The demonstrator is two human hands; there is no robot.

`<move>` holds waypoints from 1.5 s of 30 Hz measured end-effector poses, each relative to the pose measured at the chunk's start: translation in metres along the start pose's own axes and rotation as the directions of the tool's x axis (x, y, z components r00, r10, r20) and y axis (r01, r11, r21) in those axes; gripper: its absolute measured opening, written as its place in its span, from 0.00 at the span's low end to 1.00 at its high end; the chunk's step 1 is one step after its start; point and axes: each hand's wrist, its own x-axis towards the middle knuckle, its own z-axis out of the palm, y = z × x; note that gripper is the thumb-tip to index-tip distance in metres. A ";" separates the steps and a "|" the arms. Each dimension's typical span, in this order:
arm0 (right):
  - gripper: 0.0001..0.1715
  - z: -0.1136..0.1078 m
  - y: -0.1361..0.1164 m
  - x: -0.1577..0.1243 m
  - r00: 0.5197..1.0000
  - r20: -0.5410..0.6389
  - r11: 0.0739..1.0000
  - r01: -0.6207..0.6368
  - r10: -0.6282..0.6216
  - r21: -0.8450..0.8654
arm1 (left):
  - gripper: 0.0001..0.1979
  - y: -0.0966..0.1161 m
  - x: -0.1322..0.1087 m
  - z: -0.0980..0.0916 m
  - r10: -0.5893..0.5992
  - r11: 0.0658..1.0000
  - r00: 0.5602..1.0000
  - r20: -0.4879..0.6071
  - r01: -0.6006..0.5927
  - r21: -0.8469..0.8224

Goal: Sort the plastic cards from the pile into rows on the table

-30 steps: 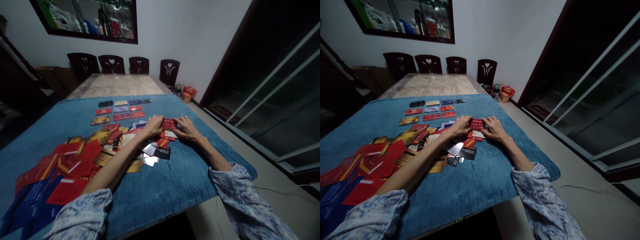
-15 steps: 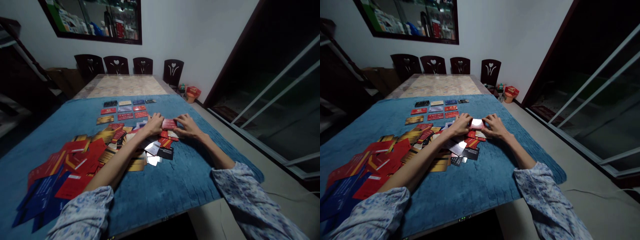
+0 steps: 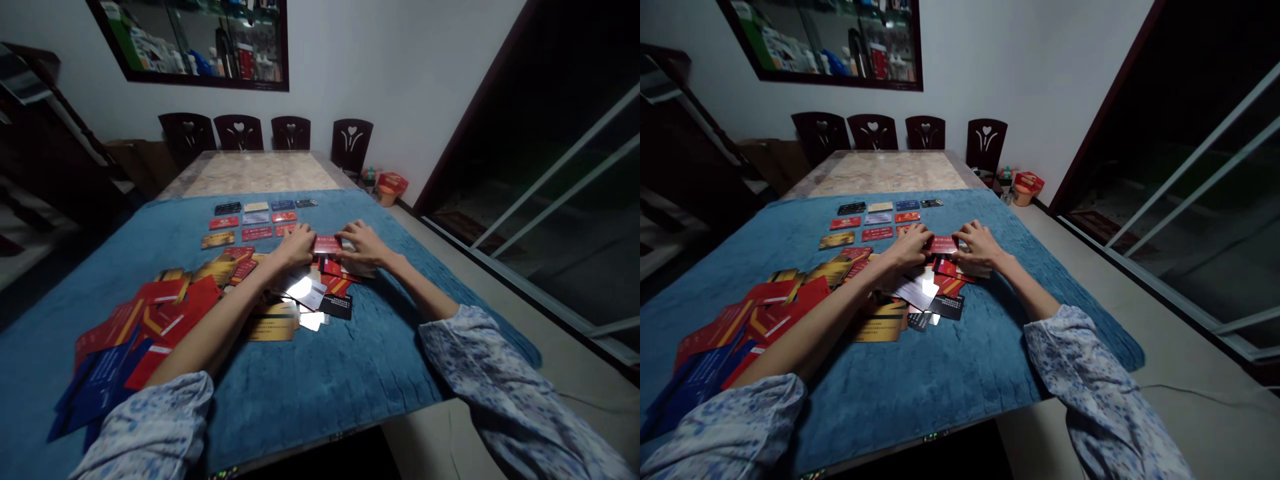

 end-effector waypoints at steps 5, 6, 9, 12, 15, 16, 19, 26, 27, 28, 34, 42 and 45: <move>0.35 -0.005 -0.013 0.016 0.999 0.034 1.000 0.006 -0.007 0.013 | 0.14 -0.014 -0.008 -0.003 -0.027 1.000 1.000 -0.003 0.027 0.009; 0.34 -0.007 -0.015 0.019 0.999 0.042 1.000 0.010 -0.011 0.017 | 0.15 -0.018 -0.010 -0.003 -0.032 0.999 0.999 -0.001 0.032 0.011; 0.33 -0.009 -0.024 0.029 0.997 0.069 0.999 0.026 -0.028 0.025 | 0.18 -0.027 -0.014 -0.002 -0.053 0.999 0.999 -0.005 0.053 0.006; 0.34 -0.009 -0.030 0.040 0.995 0.091 0.999 0.027 -0.030 0.027 | 0.20 -0.036 -0.017 -0.002 -0.075 0.997 0.997 -0.014 0.075 -0.005; 0.35 -0.007 -0.035 0.050 0.994 0.112 0.999 0.019 -0.022 0.032 | 0.18 -0.044 -0.019 -0.002 -0.096 0.995 0.995 -0.010 0.096 0.001; 0.35 -0.007 -0.037 0.053 0.993 0.115 0.999 0.018 -0.022 0.035 | 0.16 -0.047 -0.019 -0.002 -0.104 0.995 0.995 -0.007 0.104 0.007; 0.34 -0.005 -0.041 0.060 0.992 0.122 0.999 0.025 -0.031 0.048 | 0.14 -0.054 -0.020 -0.002 -0.118 0.993 0.993 0.011 0.118 0.032; 0.33 -0.004 -0.052 0.077 0.988 0.146 0.998 0.037 -0.044 0.051 | 0.14 -0.070 -0.025 -0.003 -0.155 0.987 0.988 0.018 0.154 0.055; 0.33 -0.003 -0.054 0.080 0.988 0.150 0.998 0.040 -0.047 0.049 | 0.15 -0.072 -0.026 -0.003 -0.159 0.986 0.987 0.018 0.158 0.062; 0.32 -0.003 -0.056 0.084 0.987 0.156 0.998 0.042 -0.049 0.047 | 0.15 -0.075 -0.027 -0.004 -0.163 0.985 0.987 0.016 0.161 0.067; 0.31 0.002 -0.067 0.108 0.981 0.187 0.998 0.047 -0.055 0.045 | 0.19 -0.093 -0.031 -0.005 -0.193 0.978 0.981 0.010 0.191 0.086; 0.24 0.001 -0.083 0.134 0.972 0.213 0.995 0.088 -0.097 0.052 | 0.19 -0.114 -0.038 -0.008 -0.253 0.961 0.967 0.032 0.247 0.121; 0.22 -0.001 -0.089 0.143 0.968 0.224 0.993 0.103 -0.113 0.054 | 0.18 -0.121 -0.039 -0.009 -0.276 0.955 0.961 0.035 0.270 0.120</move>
